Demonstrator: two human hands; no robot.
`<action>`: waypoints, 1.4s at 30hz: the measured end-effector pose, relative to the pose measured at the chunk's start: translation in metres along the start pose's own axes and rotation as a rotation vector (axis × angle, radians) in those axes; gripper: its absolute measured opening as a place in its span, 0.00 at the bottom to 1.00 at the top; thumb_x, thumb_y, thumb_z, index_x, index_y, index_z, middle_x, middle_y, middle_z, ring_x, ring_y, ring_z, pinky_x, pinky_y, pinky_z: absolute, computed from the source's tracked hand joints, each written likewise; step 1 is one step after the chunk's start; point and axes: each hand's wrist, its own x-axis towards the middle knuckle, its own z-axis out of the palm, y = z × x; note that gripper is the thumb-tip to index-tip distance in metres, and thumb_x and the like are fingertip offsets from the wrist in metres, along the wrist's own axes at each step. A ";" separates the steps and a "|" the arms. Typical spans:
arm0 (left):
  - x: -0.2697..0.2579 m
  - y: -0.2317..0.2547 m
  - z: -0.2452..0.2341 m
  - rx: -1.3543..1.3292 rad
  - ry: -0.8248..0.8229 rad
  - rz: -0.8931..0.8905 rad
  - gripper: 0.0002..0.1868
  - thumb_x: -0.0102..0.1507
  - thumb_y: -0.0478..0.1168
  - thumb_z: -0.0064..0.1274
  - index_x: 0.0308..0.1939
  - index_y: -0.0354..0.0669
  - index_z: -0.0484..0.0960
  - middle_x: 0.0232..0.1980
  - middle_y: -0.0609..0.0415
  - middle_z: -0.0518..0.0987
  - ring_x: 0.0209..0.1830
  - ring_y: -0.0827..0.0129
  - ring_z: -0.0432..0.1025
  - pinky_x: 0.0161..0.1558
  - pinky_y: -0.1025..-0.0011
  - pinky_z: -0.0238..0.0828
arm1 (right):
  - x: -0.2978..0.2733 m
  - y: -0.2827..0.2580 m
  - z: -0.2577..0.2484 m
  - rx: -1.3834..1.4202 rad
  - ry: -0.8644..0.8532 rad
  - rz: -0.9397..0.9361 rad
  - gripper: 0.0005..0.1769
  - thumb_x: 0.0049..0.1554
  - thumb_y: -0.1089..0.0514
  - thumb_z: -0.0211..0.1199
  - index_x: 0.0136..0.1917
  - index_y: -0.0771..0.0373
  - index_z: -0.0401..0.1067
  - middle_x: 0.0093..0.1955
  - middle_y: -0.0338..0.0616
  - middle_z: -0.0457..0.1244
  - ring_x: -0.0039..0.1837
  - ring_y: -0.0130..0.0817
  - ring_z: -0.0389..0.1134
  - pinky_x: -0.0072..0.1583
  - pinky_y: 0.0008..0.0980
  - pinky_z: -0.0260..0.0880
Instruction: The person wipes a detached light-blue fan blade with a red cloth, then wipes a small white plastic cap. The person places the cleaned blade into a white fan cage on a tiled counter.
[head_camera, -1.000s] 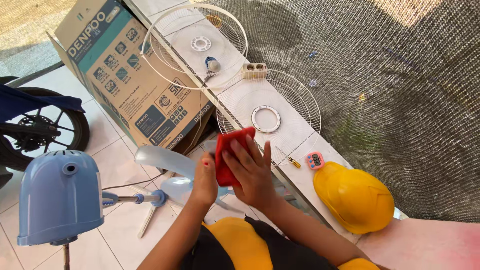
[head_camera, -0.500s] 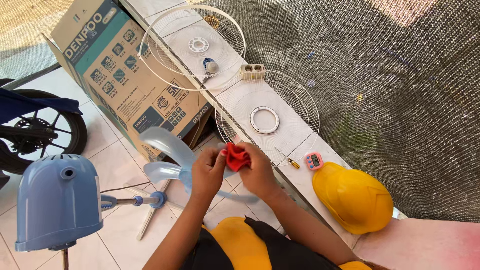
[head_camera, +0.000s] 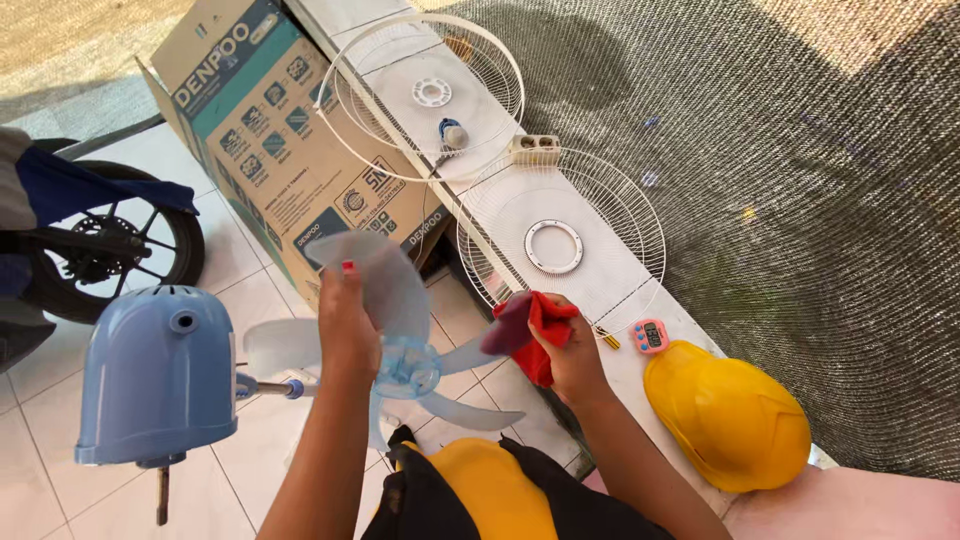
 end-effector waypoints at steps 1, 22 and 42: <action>-0.002 0.003 0.000 -0.121 -0.075 -0.020 0.23 0.75 0.48 0.42 0.65 0.33 0.69 0.59 0.36 0.77 0.54 0.52 0.73 0.50 0.60 0.76 | -0.001 0.000 -0.001 0.014 0.001 0.034 0.21 0.59 0.66 0.62 0.66 0.65 0.66 0.61 0.41 0.65 0.63 0.30 0.66 0.65 0.34 0.67; -0.023 -0.019 0.030 -0.336 -0.378 -0.168 0.25 0.72 0.50 0.38 0.64 0.35 0.72 0.61 0.42 0.79 0.59 0.57 0.75 0.63 0.61 0.71 | -0.041 -0.018 0.087 -1.371 -0.309 -0.892 0.32 0.52 0.60 0.60 0.71 0.57 0.70 0.79 0.42 0.58 0.84 0.47 0.50 0.80 0.63 0.29; -0.042 -0.003 0.036 -0.460 -0.657 -0.351 0.52 0.65 0.75 0.20 0.74 0.34 0.62 0.71 0.37 0.70 0.71 0.49 0.64 0.72 0.55 0.55 | -0.011 0.008 0.074 -1.334 -0.347 -0.907 0.39 0.53 0.53 0.61 0.77 0.59 0.63 0.82 0.50 0.51 0.84 0.57 0.44 0.78 0.65 0.30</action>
